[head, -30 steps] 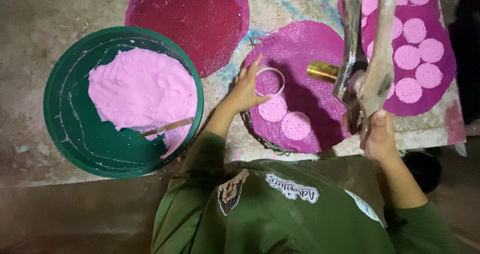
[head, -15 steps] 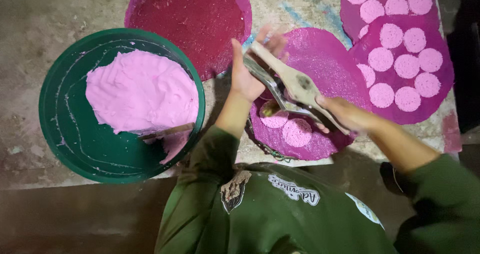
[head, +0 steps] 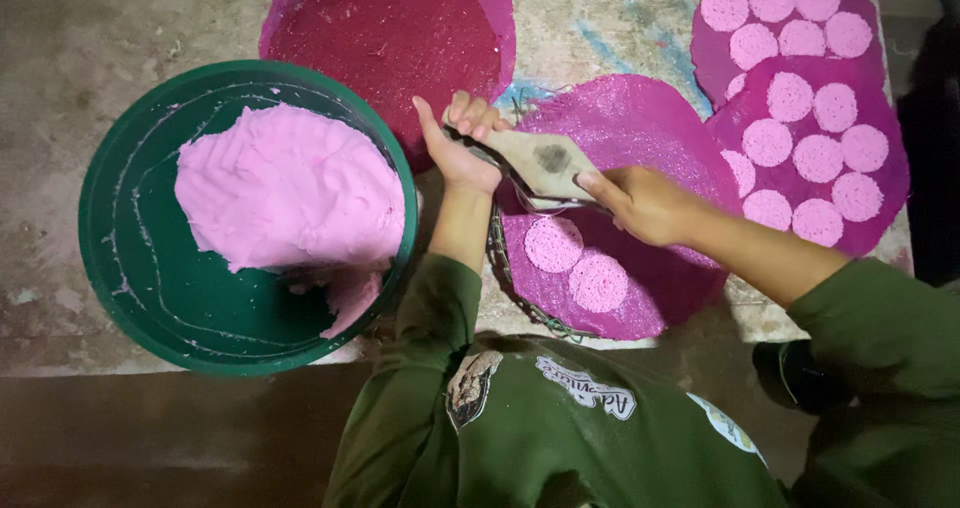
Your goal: The person repeatedly scoops pink dough from a green basin, loads it into a handheld press, and presses out circular discs onto a pink glittery mat. They use a small stick to clear excess dough from the press and arrange the discs in rows on the mat.
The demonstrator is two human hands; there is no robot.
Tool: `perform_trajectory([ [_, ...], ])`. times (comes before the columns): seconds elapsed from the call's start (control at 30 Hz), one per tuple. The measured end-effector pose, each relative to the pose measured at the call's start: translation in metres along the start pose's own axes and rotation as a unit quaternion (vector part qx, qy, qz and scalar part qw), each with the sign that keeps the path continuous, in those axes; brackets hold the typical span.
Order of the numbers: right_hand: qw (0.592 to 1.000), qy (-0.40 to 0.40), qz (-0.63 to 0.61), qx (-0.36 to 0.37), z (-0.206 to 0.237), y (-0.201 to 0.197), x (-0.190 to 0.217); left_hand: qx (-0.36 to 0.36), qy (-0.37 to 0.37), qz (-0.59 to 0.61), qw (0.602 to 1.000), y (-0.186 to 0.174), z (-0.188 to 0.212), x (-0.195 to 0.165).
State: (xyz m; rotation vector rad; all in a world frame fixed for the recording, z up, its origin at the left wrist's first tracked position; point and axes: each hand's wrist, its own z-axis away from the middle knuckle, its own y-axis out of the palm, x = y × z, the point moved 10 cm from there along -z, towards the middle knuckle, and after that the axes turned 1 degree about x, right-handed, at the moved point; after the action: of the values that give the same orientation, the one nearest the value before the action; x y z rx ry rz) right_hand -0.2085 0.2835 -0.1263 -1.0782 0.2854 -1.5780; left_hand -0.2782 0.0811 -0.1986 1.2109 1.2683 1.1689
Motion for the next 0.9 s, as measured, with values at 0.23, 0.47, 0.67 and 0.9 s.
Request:
perform_trajectory([
  [0.23, 0.996, 0.047, 0.055, -0.043, 0.016, -0.029, -0.012, -0.062, 0.009, 0.024, 0.998, -0.022, -0.010, 0.038],
  [0.47, 0.990, 0.008, 0.074, -0.122, 0.003, -0.034, 0.001, -0.030, 0.012, -0.007, 0.999, 0.005, -0.033, 0.017],
  [0.67, 0.991, -0.063, 0.018, -0.115, -0.008, -0.006, 0.007, -0.064, 0.013, -0.035, 0.997, 0.000, -0.020, -0.007],
  [0.9, 0.991, 0.003, 0.101, -0.091, -0.006, -0.024, -0.035, -0.165, 0.029, -0.009, 0.986, -0.034, -0.018, 0.036],
])
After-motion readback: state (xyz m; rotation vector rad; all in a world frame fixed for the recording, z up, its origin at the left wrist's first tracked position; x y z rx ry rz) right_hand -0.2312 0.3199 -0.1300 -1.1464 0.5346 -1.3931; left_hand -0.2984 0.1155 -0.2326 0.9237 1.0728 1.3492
